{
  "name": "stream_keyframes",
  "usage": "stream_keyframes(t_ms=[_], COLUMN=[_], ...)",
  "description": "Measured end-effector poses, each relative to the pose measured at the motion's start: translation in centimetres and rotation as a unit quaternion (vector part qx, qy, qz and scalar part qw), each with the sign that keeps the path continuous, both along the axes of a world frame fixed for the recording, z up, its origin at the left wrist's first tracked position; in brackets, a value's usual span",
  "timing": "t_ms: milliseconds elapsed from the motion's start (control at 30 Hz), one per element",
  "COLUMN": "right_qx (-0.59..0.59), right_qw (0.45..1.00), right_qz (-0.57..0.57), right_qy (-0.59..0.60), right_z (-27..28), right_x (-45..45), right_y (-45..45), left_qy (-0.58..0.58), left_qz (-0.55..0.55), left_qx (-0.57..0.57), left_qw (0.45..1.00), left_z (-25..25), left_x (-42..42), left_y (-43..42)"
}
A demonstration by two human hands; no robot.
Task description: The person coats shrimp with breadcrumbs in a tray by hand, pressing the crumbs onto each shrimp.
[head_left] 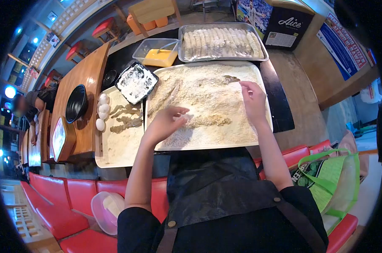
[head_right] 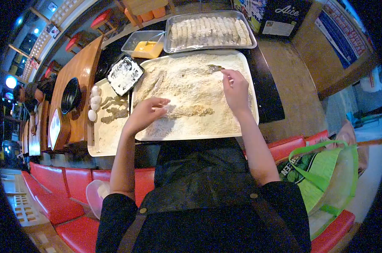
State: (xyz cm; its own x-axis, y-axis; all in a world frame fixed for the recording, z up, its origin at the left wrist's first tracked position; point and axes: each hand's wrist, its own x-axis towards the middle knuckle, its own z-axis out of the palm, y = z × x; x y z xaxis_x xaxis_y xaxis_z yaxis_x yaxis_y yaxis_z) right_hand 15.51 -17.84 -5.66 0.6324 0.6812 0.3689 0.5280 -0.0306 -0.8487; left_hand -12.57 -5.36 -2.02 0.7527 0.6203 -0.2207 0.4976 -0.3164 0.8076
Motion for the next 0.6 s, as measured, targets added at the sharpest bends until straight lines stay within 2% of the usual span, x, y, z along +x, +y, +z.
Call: stream_keyframes(t_ms=[100,167,233,333,433,533,567,600], right_qx=[-0.086,-0.136,-0.095,-0.064,-0.039,-0.014,-0.011,-0.007], right_qw=[0.996,0.99,0.993,0.994,0.992,0.986,0.984,0.983], right_qz=[0.017,0.038,0.068,0.088,0.092,0.09,0.085,0.081], right_qy=[-0.009,-0.019,-0.01,0.028,0.074,0.139,0.153,0.167], right_z=[0.5,1.0,-0.5,-1.3,-1.7,-2.6,-2.7,-2.5], right_x=[0.0,-0.6,-0.7,-1.6,-2.4,-2.8,-3.1,-3.4], right_y=[-1.3,-2.1,-1.9,-1.1,0.0,1.3,1.6,1.9], left_qy=[-0.035,-0.057,-0.109,-0.128,-0.177,-0.234,-0.148,-0.141], left_qz=[-0.002,0.028,0.042,0.075,0.053,0.072,0.07,0.068], left_qx=[0.095,0.104,0.124,0.012,-0.016,-0.11,-0.164,-0.195], left_qw=[0.995,0.992,0.985,0.989,0.983,0.963,0.973,0.968], left_z=[-2.1,-2.2,-3.3,-3.5,-4.4,-3.7,-3.1,-3.3], left_x=[2.0,3.7,5.3,7.3,8.7,10.3,10.2,10.5], left_y=[0.6,-0.1,-0.4,-0.9,-0.6,-0.9,-0.9,-0.6])
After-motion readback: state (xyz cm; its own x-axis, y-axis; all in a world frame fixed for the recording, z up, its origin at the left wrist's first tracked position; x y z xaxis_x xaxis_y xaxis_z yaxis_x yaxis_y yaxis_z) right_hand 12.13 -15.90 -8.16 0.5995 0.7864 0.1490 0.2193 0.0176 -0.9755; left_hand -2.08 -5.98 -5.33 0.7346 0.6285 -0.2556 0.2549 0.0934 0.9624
